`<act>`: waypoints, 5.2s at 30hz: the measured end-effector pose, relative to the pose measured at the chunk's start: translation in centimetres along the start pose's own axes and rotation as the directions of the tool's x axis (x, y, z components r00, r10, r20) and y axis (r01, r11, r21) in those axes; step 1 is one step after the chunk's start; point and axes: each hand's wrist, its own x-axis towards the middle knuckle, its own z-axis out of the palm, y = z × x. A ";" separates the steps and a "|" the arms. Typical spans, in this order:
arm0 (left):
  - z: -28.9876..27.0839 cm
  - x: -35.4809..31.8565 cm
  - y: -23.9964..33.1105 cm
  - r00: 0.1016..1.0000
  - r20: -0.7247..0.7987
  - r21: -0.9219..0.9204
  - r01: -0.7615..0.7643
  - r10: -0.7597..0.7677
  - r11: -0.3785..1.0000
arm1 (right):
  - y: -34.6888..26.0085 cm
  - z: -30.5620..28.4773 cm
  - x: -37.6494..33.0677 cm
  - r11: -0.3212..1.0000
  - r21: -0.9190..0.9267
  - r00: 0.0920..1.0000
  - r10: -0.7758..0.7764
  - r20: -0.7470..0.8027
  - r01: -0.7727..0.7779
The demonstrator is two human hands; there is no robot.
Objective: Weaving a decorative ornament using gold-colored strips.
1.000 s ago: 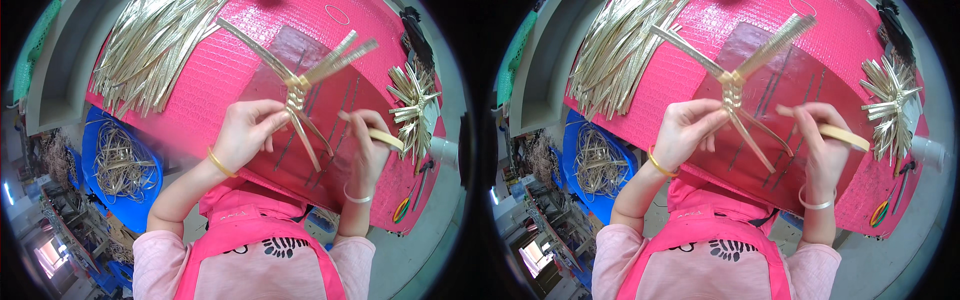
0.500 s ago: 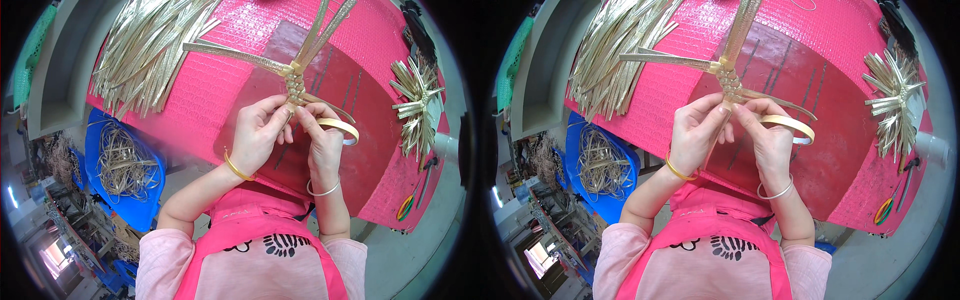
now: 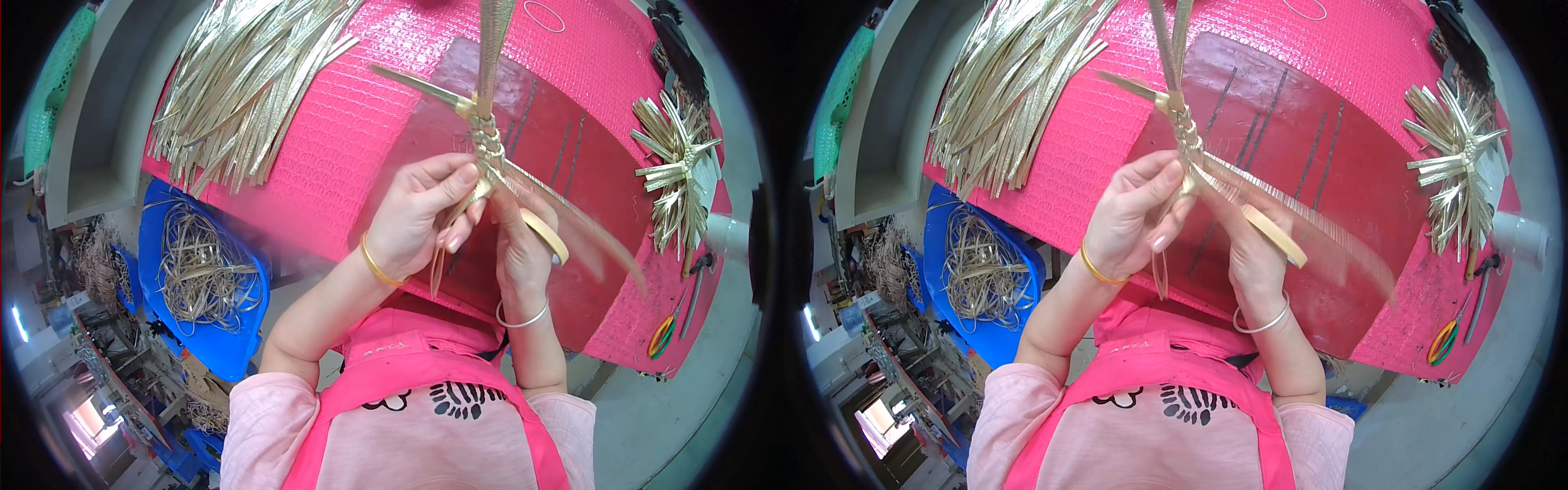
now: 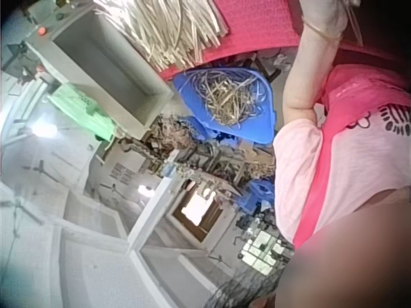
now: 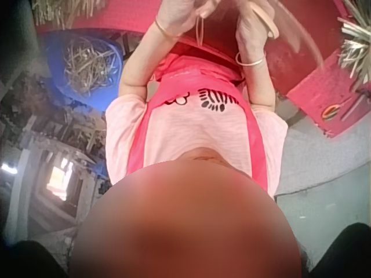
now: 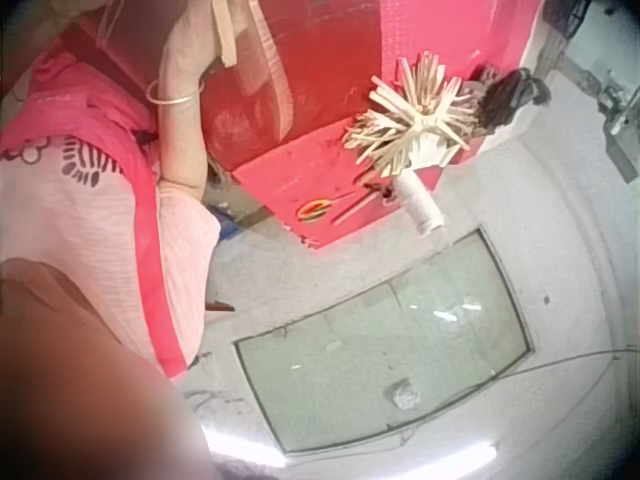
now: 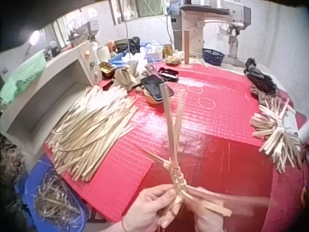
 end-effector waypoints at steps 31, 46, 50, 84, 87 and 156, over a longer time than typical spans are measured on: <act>0.3 -2.3 0.3 0.831 0.181 0.883 -0.373 0.526 0.284 | 0.2 0.4 0.4 0.996 0.037 0.977 -0.082 0.196 0.076; -0.1 -0.3 0.0 0.966 -0.104 -0.036 -0.242 0.237 0.970 | 0.2 0.0 1.6 0.937 0.291 0.959 -0.119 -0.257 0.195; -1.3 1.3 4.6 0.996 -0.019 0.789 -0.037 0.085 0.613 | -4.3 -4.1 0.8 0.715 -0.398 0.690 -0.685 -0.234 0.575; -4.6 -0.8 -1.7 0.979 -0.198 0.276 0.010 0.046 0.961 | -0.4 -1.5 -0.3 0.965 -0.241 0.955 0.168 0.245 -0.107; -3.4 -1.3 -1.5 0.963 -0.270 0.255 0.070 0.001 0.964 | 0.3 -2.0 -0.1 0.976 -0.188 0.962 0.155 0.223 -0.114; -2.0 -2.6 1.3 0.975 0.171 0.023 0.141 -0.143 0.990 | 1.0 -0.2 -0.4 0.990 0.134 0.931 -0.093 0.353 0.048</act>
